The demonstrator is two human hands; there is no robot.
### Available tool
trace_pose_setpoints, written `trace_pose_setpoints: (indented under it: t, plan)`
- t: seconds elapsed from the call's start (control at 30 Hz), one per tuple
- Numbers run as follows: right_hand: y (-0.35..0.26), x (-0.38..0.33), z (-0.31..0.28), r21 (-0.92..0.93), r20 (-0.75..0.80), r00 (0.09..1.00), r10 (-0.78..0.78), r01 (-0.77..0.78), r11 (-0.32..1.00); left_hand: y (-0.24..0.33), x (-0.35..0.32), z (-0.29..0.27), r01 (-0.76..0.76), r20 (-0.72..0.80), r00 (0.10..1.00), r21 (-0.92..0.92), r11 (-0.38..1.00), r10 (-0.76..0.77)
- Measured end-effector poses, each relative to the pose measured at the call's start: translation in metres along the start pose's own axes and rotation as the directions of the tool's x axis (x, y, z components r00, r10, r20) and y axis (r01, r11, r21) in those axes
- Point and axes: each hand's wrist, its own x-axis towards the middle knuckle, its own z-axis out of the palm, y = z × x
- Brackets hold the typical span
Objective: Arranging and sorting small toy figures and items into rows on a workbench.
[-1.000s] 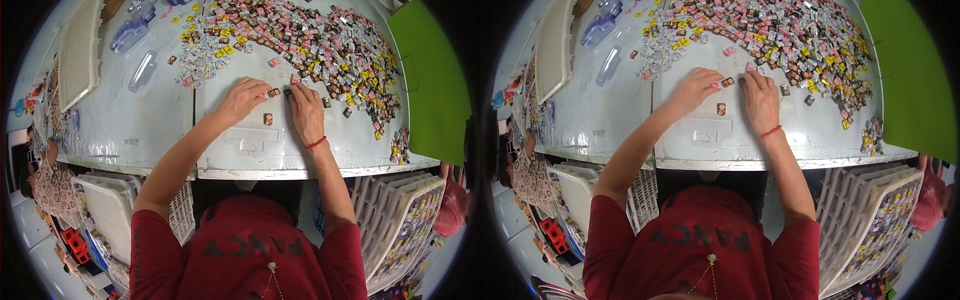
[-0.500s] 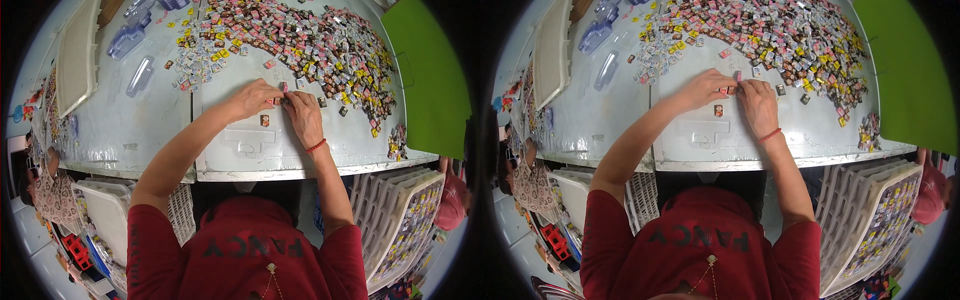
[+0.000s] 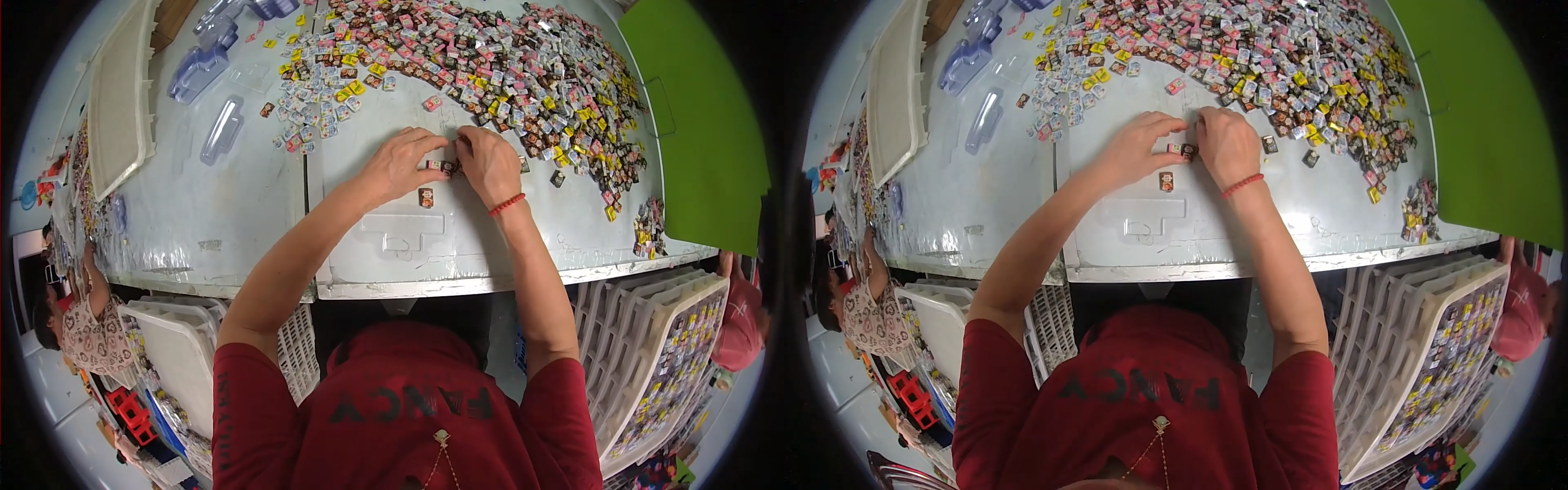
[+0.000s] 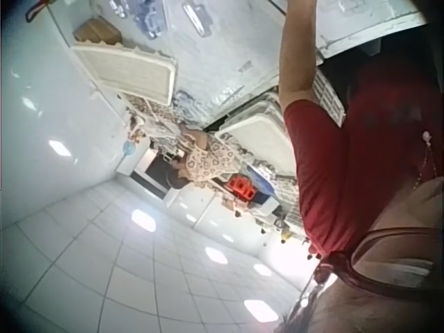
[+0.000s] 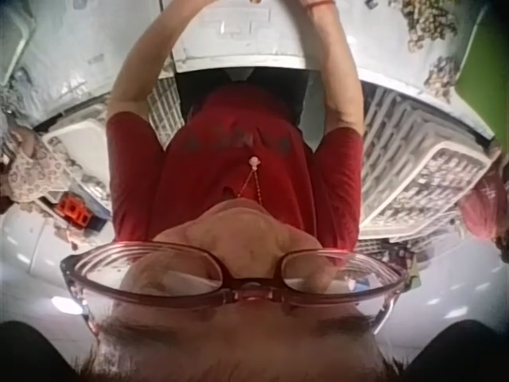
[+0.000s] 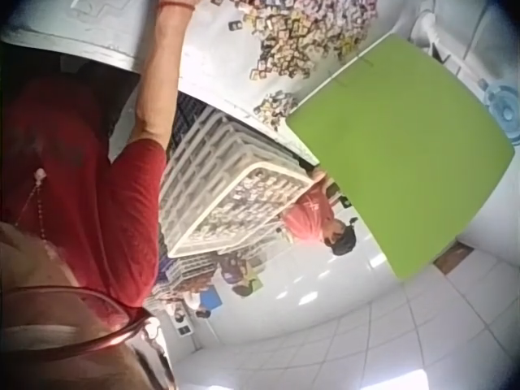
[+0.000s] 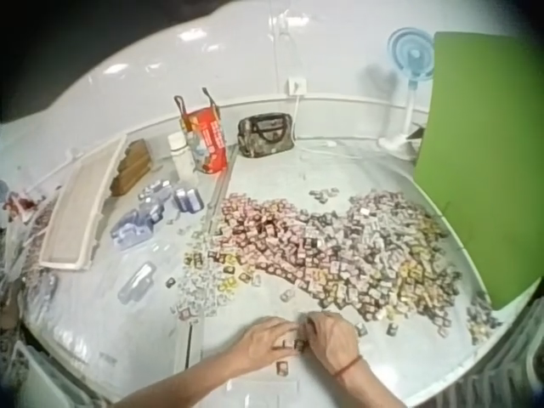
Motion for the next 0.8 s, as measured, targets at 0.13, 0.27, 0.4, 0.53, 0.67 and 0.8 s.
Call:
trace_pose_setpoints:
  t: [0.13, 0.27, 0.4, 0.53, 0.67, 0.8]
  plan:
    - [0.008, -0.014, -0.023, 0.259, 0.021, 0.990, 0.143, -0.143, 0.955, -0.003, -0.006, -0.002, -0.112, -0.054, 0.992, 0.032, 0.993, 0.113]
    - [0.024, -0.050, -0.014, 0.564, 0.094, 0.921, 0.378, -0.362, 0.742, -0.002, 0.000, 0.002, -0.125, -0.005, 0.992, 0.005, 0.992, 0.125]
    - [0.003, -0.052, -0.008, 0.281, -0.191, 0.962, 0.196, -0.137, 0.950, 0.000, 0.002, 0.008, -0.136, 0.000, 0.991, 0.007, 0.991, 0.136]
    - [0.004, -0.054, -0.017, 0.234, -0.146, 0.974, 0.170, -0.133, 0.963, 0.001, -0.002, 0.008, -0.196, -0.060, 0.979, 0.022, 0.980, 0.197]
    - [0.007, -0.058, -0.028, 0.314, -0.055, 0.997, 0.047, -0.027, 0.949, 0.003, -0.002, 0.007, -0.187, 0.003, 0.982, 0.003, 0.982, 0.187]
    - [0.005, -0.055, -0.031, 0.240, 0.030, 0.999, -0.041, 0.032, 0.970, 0.008, 0.005, 0.018, -0.193, 0.035, 0.981, 0.007, 0.981, 0.192]
